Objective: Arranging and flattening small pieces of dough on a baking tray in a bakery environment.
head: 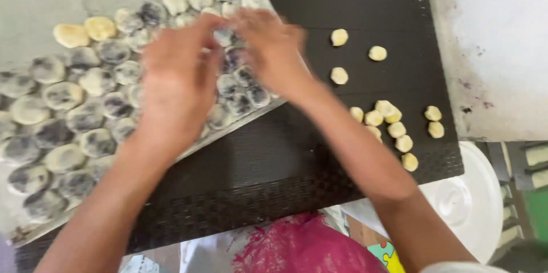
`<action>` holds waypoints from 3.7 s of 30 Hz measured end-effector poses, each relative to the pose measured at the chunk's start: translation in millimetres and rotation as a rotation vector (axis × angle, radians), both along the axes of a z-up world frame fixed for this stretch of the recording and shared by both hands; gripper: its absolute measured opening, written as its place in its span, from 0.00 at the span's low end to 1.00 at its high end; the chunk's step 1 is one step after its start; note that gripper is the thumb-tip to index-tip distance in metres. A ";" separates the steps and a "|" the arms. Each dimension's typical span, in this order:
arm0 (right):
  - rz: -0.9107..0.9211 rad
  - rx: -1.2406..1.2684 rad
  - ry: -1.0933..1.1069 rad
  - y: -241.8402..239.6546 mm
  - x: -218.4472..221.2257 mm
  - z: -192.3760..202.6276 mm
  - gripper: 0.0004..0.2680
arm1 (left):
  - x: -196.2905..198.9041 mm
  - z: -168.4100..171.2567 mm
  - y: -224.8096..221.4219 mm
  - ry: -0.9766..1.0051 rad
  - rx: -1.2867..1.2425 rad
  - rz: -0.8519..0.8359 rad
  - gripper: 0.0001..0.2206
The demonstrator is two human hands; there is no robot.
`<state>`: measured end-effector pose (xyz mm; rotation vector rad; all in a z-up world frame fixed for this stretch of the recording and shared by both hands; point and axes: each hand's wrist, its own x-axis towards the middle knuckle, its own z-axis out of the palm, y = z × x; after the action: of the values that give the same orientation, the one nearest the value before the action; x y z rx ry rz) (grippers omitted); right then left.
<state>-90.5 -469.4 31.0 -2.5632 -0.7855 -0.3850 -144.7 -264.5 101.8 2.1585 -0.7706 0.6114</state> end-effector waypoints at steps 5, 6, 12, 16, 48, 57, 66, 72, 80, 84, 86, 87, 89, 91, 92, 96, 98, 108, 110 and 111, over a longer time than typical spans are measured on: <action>-0.600 -0.477 -0.116 -212.1 -30.1 -28.1 0.15 | 37.2 -98.5 -166.8 -0.223 0.163 -0.010 0.03; -0.747 -0.690 -0.141 -238.8 -24.2 -40.8 0.15 | 49.2 -123.5 -194.2 -0.246 0.214 0.097 0.03; -0.451 -0.470 -0.224 -339.9 -25.7 -82.4 0.05 | 27.9 -127.8 -283.6 0.015 0.410 0.094 0.06; -0.555 -0.009 0.246 -288.1 -27.5 -40.7 0.09 | 25.2 -127.2 -279.7 0.090 0.411 0.158 0.08; 0.313 -0.001 0.424 249.3 77.3 36.4 0.08 | 69.5 -74.8 205.8 0.533 0.268 0.564 0.10; 0.017 -0.442 0.337 179.1 14.7 13.0 0.32 | 57.0 -85.6 218.7 0.182 0.424 0.558 0.11; 0.015 -0.529 0.346 206.6 9.1 35.9 0.35 | 58.3 -88.7 210.1 0.169 0.400 0.607 0.15; 0.009 -0.544 0.356 216.7 13.9 33.7 0.36 | 66.8 -98.3 214.7 0.172 0.307 0.552 0.13; 0.072 -0.567 0.324 239.3 3.3 33.6 0.37 | 68.9 -101.3 212.5 0.144 0.244 0.526 0.13; 0.148 -0.480 0.302 257.6 -1.8 33.5 0.38 | 74.3 -104.9 205.3 0.158 0.260 0.634 0.10; 0.160 -0.477 0.278 255.6 -0.4 20.5 0.37 | 70.5 -103.7 208.9 0.207 0.196 0.593 0.09; 0.169 -0.473 0.248 255.3 1.6 15.1 0.35 | 70.0 -101.7 211.6 0.248 0.131 0.549 0.09; 0.190 -0.466 0.250 255.8 3.1 24.6 0.35 | 60.7 -88.6 217.4 0.273 0.070 0.509 0.13; 0.206 -0.460 0.244 259.0 2.9 28.9 0.35 | 60.1 -80.7 220.2 0.287 0.007 0.467 0.19; 0.170 -0.488 0.280 263.4 -1.0 27.8 0.38 | 60.3 -80.1 221.5 0.295 0.004 0.496 0.19; 0.149 -0.545 0.318 268.2 -8.4 38.0 0.42 | 61.4 -90.2 221.0 0.270 -0.055 0.488 0.13; 0.151 -0.523 0.315 273.3 -10.4 40.7 0.40 | 56.8 -82.0 219.3 0.319 -0.080 0.492 0.17; 0.195 -0.455 0.215 282.7 3.9 13.2 0.30 | 17.7 -71.1 241.8 0.052 -0.152 0.617 0.19; 0.178 -0.450 0.212 287.0 1.8 7.7 0.31 | 2.9 -78.0 246.1 0.043 -0.091 0.643 0.19; 0.198 -0.446 0.217 283.6 3.5 3.3 0.33 | -0.2 -84.6 244.5 0.044 -0.026 0.704 0.20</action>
<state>-87.0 -185.7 34.4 -2.8245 -1.1320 0.1484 -145.0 -20.0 17.2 2.3930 0.0519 0.9064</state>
